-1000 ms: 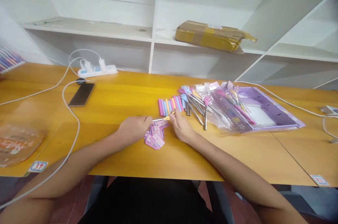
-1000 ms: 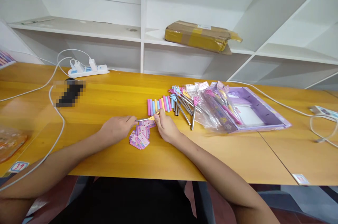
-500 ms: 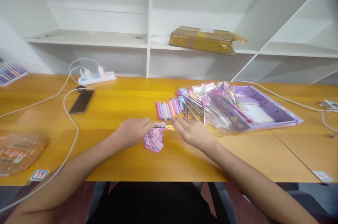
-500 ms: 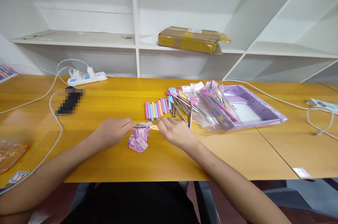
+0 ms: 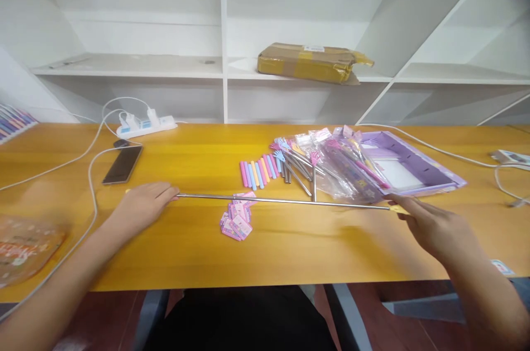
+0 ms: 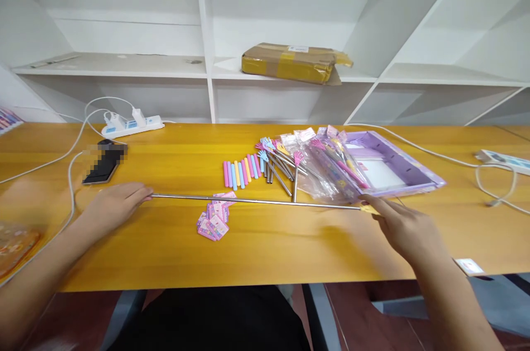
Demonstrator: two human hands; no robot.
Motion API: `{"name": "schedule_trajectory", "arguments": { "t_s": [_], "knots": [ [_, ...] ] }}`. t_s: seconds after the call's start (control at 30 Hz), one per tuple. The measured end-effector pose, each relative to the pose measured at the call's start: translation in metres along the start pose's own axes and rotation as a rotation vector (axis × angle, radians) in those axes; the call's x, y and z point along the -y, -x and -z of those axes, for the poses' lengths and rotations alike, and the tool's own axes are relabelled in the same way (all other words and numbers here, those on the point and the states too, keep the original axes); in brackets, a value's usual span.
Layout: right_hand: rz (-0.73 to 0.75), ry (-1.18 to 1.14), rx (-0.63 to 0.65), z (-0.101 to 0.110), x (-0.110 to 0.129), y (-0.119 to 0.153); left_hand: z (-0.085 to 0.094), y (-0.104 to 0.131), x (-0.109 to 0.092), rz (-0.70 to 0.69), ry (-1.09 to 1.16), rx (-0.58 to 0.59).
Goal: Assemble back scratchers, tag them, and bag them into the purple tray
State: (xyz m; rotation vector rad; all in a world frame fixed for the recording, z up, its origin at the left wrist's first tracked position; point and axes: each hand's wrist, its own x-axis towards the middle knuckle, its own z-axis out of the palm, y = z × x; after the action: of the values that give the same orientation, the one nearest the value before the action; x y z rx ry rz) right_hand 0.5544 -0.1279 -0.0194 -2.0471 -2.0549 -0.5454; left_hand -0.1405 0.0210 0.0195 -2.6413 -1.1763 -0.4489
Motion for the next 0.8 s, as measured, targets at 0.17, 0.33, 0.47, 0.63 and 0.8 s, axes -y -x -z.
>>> {"name": "schedule_trajectory", "arguments": {
  "t_s": [0.17,0.33,0.47,0.63,0.8],
  "knots": [
    [-0.159,-0.039,0.223,-0.008,0.01,-0.009,-0.012,0.006,0.001,-0.049,-0.003,0.064],
    [-0.365,-0.13,0.215,-0.013,0.009,-0.025,-0.01,0.017,0.003,-0.093,-0.056,0.092],
    [-0.427,-0.034,0.076,-0.012,0.02,-0.034,-0.009,0.018,0.0,-0.076,-0.073,0.083],
    [-0.413,0.069,0.13,0.015,0.041,-0.049,0.007,0.006,0.002,-0.07,-0.016,0.063],
    [-0.42,0.073,0.154,0.038,0.069,-0.076,0.016,-0.016,-0.004,-0.073,0.051,0.0]
  ]
}}
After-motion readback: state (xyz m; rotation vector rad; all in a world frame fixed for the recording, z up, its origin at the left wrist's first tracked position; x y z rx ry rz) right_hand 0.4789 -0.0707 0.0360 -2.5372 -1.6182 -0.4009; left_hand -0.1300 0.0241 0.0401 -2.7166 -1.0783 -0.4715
